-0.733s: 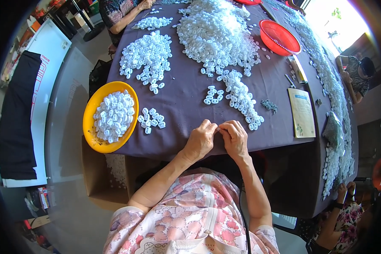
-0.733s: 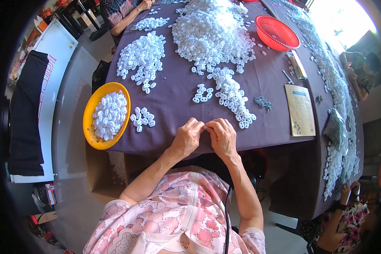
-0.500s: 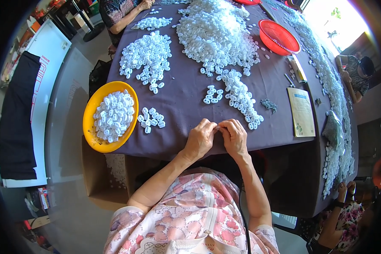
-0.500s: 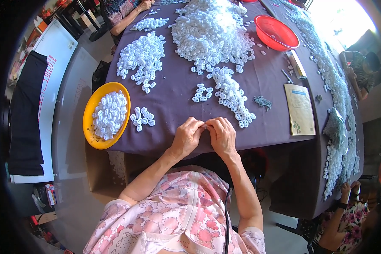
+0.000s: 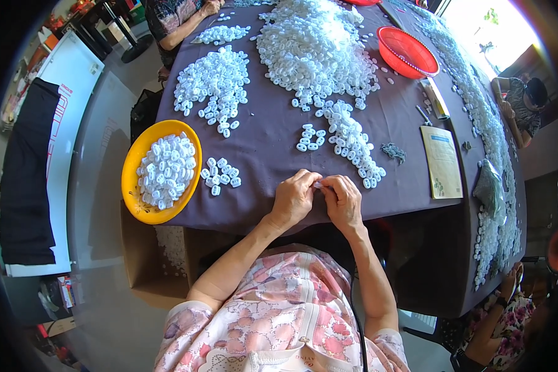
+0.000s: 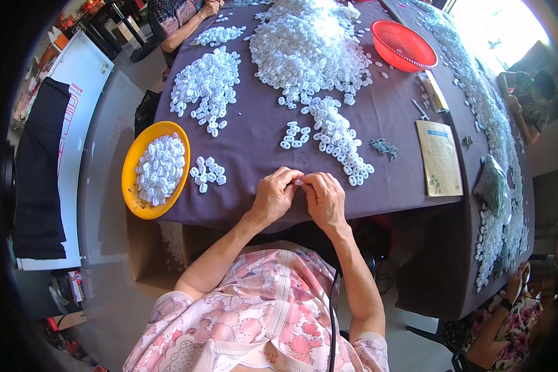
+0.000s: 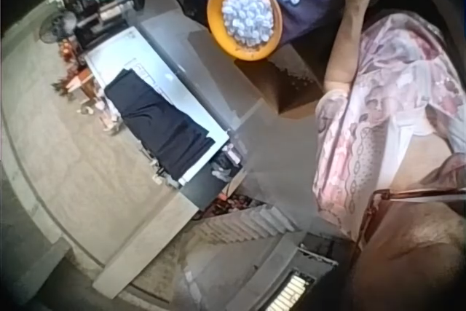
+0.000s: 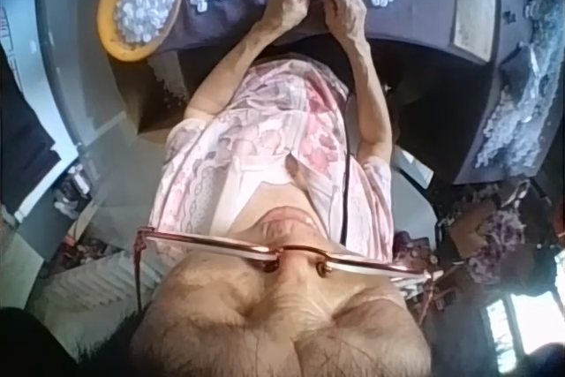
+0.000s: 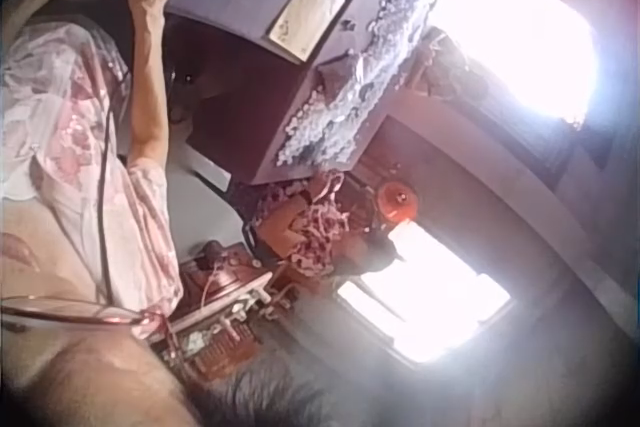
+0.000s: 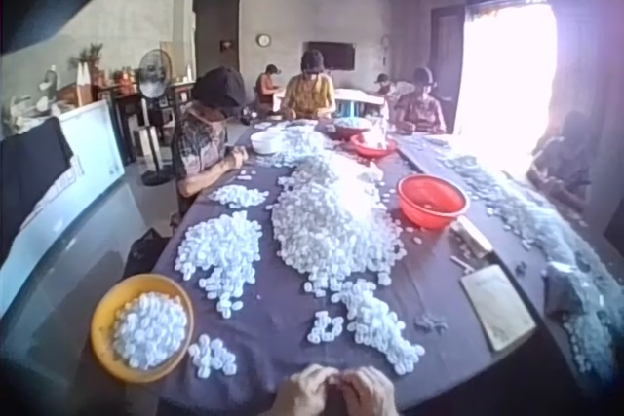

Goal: The person assembles plastic cord locks by inserting springs and small components into the plastic pieces by hand.

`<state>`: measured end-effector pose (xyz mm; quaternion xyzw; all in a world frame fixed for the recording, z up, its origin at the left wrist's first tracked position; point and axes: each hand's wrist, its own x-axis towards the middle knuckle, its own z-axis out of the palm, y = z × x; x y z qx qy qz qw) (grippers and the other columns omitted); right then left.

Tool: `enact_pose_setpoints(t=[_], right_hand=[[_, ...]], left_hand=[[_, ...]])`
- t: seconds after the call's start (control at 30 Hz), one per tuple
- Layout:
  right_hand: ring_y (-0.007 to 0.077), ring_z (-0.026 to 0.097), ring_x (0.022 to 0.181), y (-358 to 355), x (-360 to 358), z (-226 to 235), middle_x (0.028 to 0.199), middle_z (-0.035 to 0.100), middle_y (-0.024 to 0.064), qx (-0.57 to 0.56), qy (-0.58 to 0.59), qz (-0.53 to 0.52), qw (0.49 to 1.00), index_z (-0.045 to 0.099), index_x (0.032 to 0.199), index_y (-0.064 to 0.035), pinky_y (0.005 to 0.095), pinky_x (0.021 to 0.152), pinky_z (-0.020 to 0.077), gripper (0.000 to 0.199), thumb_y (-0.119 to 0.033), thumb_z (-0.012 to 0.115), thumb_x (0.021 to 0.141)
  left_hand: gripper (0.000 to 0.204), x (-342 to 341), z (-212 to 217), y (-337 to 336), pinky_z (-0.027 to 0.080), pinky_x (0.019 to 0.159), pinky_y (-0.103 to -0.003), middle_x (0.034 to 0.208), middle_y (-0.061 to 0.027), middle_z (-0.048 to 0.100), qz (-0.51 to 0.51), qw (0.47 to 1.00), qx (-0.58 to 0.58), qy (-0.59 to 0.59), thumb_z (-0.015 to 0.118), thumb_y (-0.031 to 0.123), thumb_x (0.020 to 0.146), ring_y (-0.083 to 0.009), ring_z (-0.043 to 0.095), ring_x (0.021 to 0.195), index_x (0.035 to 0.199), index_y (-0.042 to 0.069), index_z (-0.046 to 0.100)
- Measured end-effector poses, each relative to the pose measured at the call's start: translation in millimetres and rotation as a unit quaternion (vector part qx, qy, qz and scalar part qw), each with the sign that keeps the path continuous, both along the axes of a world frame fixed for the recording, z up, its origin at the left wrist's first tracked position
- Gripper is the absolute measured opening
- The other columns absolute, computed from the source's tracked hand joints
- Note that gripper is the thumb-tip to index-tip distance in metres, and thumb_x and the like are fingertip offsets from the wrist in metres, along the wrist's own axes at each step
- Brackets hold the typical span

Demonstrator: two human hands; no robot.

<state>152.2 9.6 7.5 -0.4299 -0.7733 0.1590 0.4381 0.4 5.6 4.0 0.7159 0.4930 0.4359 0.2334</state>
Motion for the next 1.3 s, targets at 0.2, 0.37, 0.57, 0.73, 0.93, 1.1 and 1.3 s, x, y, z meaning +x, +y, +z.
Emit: enact_pose_setpoints(t=[0.2,0.37,0.57,0.73,0.93,1.1,1.3], right_hand=[[0.0277,0.059,0.073,-0.5,-1.8,1.7,0.081,0.062,0.0077,0.023,-0.026,-0.007,0.999,0.057,0.087,-0.0052,0.0364,0.066,0.0465,0.016,0.003,0.063,0.074],[0.0277,0.059,0.074,0.1,-2.6,-2.5,0.082,0.062,0.0077,0.032,-0.043,-0.014,0.998,0.057,0.087,-0.0055,0.0368,0.066,0.0469,0.017,0.002,0.064,0.073],[0.0276,0.06,0.075,-0.6,-3.5,-0.6,0.082,0.062,0.0078,0.023,-0.037,-0.018,0.999,0.059,0.086,-0.0055,0.0362,0.067,0.0476,0.016,0.002,0.065,0.073],[0.028,0.06,0.075,-0.9,-3.1,-0.1,0.082,0.062,0.0083,0.014,-0.026,-0.015,0.999,0.061,0.086,-0.0055,0.0363,0.067,0.0476,0.015,0.001,0.065,0.073],[0.028,0.06,0.075,-1.1,-2.7,-0.1,0.082,0.062,0.0089,0.01,-0.02,-0.008,1.0,0.063,0.086,-0.0053,0.0361,0.067,0.048,0.015,0.002,0.065,0.073],[0.028,0.06,0.076,0.2,-2.4,-1.0,0.083,0.062,0.0092,0.007,-0.009,-0.002,1.0,0.063,0.086,-0.0046,0.036,0.067,0.0483,0.015,0.003,0.065,0.073],[0.0281,0.06,0.077,0.1,-2.1,-2.2,0.083,0.062,0.0093,-0.001,-0.007,-0.002,1.0,0.063,0.086,-0.0042,0.036,0.067,0.0486,0.015,0.004,0.065,0.074]], left_hand=[[0.021,-2.0,-2.7,1.3,0.051,0.069,-0.038,0.09,-0.0135,0.063,-0.014,0.999,-0.019,-0.04,0.058,-0.005,0.078,-0.0322,0.063,0.081,0.097,0.002,0.063],[0.015,-8.0,-0.1,1.0,0.052,0.067,-0.031,0.087,-0.0116,0.064,-0.026,0.996,-0.035,-0.073,0.064,-0.003,0.081,-0.0237,0.066,0.078,0.096,-0.001,0.064],[0.011,-5.4,-3.8,-0.6,0.052,0.065,-0.032,0.085,-0.0118,0.063,-0.015,0.998,-0.01,-0.059,0.063,-0.002,0.082,-0.0249,0.065,0.076,0.093,-0.001,0.065],[0.01,-4.2,-5.2,-3.9,0.051,0.063,-0.036,0.083,-0.0131,0.06,-0.004,1.0,0.024,-0.01,0.059,-0.001,0.084,-0.0299,0.063,0.074,0.093,0.001,0.064],[0.007,-4.8,-3.5,-4.4,0.05,0.062,-0.038,0.082,-0.0131,0.058,-0.009,0.999,0.032,0.017,0.057,-0.001,0.085,-0.0328,0.061,0.073,0.091,0.001,0.06],[0.005,-4.6,-5.6,-4.1,0.05,0.062,-0.039,0.081,-0.0135,0.058,-0.015,0.998,0.046,0.045,0.055,0.001,0.086,-0.0331,0.06,0.074,0.089,0.001,0.059],[0.005,-5.6,-5.4,-1.9,0.05,0.062,-0.04,0.081,-0.0136,0.056,-0.028,0.999,0.04,0.011,0.055,0.0,0.085,-0.0336,0.06,0.073,0.088,0.001,0.059]])
